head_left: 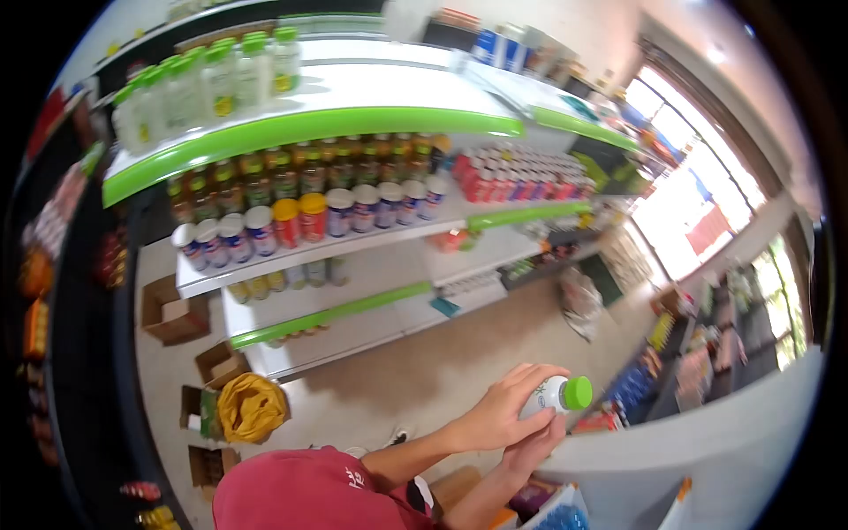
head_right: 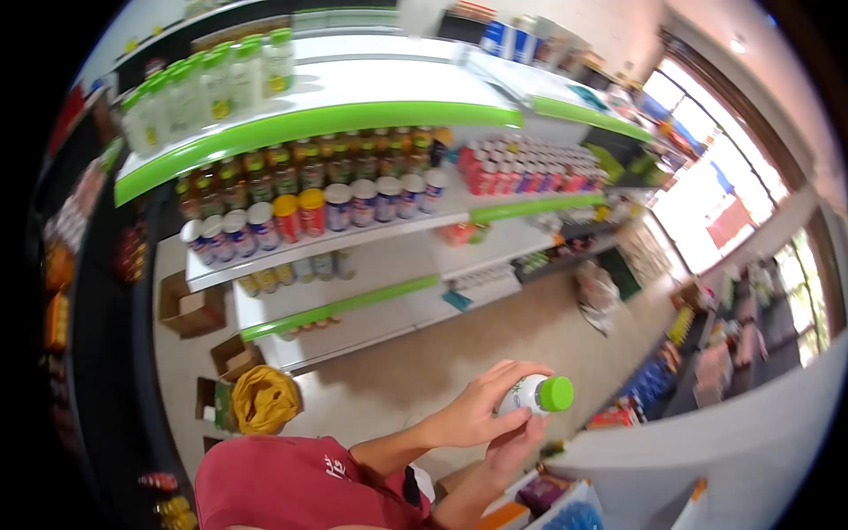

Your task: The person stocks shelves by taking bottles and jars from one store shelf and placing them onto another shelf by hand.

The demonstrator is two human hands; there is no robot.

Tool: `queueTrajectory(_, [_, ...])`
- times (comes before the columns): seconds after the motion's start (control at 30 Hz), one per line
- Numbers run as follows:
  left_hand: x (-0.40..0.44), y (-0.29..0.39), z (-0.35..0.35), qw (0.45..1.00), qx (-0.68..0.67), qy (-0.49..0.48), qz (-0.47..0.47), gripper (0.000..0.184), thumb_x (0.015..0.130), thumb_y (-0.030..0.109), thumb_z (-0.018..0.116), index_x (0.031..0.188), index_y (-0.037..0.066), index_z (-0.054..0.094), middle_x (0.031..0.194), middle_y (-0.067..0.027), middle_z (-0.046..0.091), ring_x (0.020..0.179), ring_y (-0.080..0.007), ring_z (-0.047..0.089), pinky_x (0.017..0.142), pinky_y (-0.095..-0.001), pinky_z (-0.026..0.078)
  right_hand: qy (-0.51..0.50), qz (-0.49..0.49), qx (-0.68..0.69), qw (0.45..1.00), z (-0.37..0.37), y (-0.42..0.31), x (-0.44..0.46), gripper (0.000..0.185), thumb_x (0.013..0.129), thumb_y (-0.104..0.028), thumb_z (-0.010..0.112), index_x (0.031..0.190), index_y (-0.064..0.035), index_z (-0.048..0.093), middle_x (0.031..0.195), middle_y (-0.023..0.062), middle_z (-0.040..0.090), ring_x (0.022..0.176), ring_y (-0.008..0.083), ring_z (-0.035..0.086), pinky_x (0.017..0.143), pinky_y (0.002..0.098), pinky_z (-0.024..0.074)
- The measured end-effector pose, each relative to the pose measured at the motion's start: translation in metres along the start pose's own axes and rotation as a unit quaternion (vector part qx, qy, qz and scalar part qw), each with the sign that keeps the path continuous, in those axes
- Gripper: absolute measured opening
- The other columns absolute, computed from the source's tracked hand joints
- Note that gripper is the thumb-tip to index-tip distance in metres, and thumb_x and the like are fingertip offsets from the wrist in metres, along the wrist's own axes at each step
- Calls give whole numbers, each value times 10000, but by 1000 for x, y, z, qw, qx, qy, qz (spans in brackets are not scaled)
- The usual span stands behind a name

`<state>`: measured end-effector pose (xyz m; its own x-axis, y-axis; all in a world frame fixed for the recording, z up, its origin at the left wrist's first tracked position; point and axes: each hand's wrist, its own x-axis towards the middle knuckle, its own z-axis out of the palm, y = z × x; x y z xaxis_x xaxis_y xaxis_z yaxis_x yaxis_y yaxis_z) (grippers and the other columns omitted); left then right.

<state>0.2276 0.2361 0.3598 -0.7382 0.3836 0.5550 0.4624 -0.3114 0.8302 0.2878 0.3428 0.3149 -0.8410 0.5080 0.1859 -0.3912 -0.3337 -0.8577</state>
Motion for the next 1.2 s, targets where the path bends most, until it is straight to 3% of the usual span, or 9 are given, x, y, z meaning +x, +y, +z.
queueTrajectory(0.23, [63, -25, -16, 988, 127, 81, -19, 500, 809, 183, 650, 1294, 90, 569, 1229, -100, 624, 1165, -304, 565, 1028, -427, 424, -29, 124, 93, 988, 27, 26, 87, 590, 1012, -480, 385, 1394, -40, 479, 1337, 88, 533, 1283, 236, 504, 1054, 414, 415])
queueTrajectory(0.33, [91, -37, -8, 982, 165, 92, 14, 505, 827, 189, 667, 1311, 112, 542, 1231, -142, 607, 1174, -358, 552, 999, -445, 444, -11, 101, 119, 988, 35, 20, 113, 598, 1008, -488, 395, 1408, -51, 475, 1346, 89, 529, 1284, 237, 503, 1060, 423, 410])
queueTrajectory(0.47, [119, -59, -7, 976, 189, 99, -47, 585, 809, 163, 629, 1374, 81, 501, 1338, -135, 561, 1255, -311, 507, 1080, -417, 381, -170, 94, 128, 973, 16, 44, 175, 637, 978, -490, 438, 1445, -57, 451, 1373, 97, 513, 1304, 246, 485, 1070, 438, 402])
queueTrajectory(0.7, [138, -79, -38, 950, 243, 190, -49, 588, 805, 98, 586, 1383, 52, 489, 1384, -119, 532, 1301, -285, 488, 1115, -404, 359, -278, 157, 155, 935, 52, 72, 218, 701, 907, -447, 463, 1469, -32, 416, 1399, 121, 490, 1288, 270, 489, 1058, 444, 408])
queueTrajectory(0.73, [138, -74, -48, 946, 249, 204, -42, 588, 804, 93, 580, 1384, 51, 488, 1390, -118, 529, 1306, -285, 486, 1121, -404, 355, -278, 174, 159, 931, 65, 77, 221, 791, 829, -443, 549, 1483, -24, 396, 1386, 139, 509, 1282, 279, 519, 1061, 422, 420])
queueTrajectory(0.8, [134, -72, -73, 933, 278, 226, -18, 613, 807, 120, 575, 1407, 46, 470, 1403, -116, 515, 1328, -265, 473, 1140, -394, 337, -329, 180, 167, 912, 94, 86, 221, 822, 812, -451, 573, 1490, -24, 385, 1394, 139, 506, 1294, 283, 515, 1075, 423, 413])
queueTrajectory(0.9, [123, -66, -117, 928, 240, 285, 3, 626, 802, 164, 607, 1405, 56, 476, 1366, -158, 520, 1285, -327, 480, 1125, -420, 337, -396, 191, 175, 881, 140, 109, 219, 867, 788, -440, 630, 1505, -31, 364, 1420, 134, 495, 1328, 279, 502, 1110, 411, 393])
queueTrajectory(1.0, [113, -51, -165, 914, 203, 349, 44, 625, 855, 236, 623, 1424, 35, 460, 1370, -151, 520, 1305, -280, 473, 1139, -416, 320, -463, 199, 160, 849, 201, 126, 213, 873, 788, -424, 661, 1511, -36, 363, 1448, 119, 485, 1343, 254, 493, 1127, 394, 381])
queueTrajectory(1.2, [123, 28, -275, 882, 240, 386, 128, 531, 944, 249, 593, 1399, 7, 467, 1247, -116, 588, 1140, -167, 548, 1009, -321, 429, -618, 89, 152, 766, 356, 120, 209, 598, 953, -300, 536, 1466, -31, 388, 1387, 81, 479, 1314, 178, 420, 1119, 332, 305])
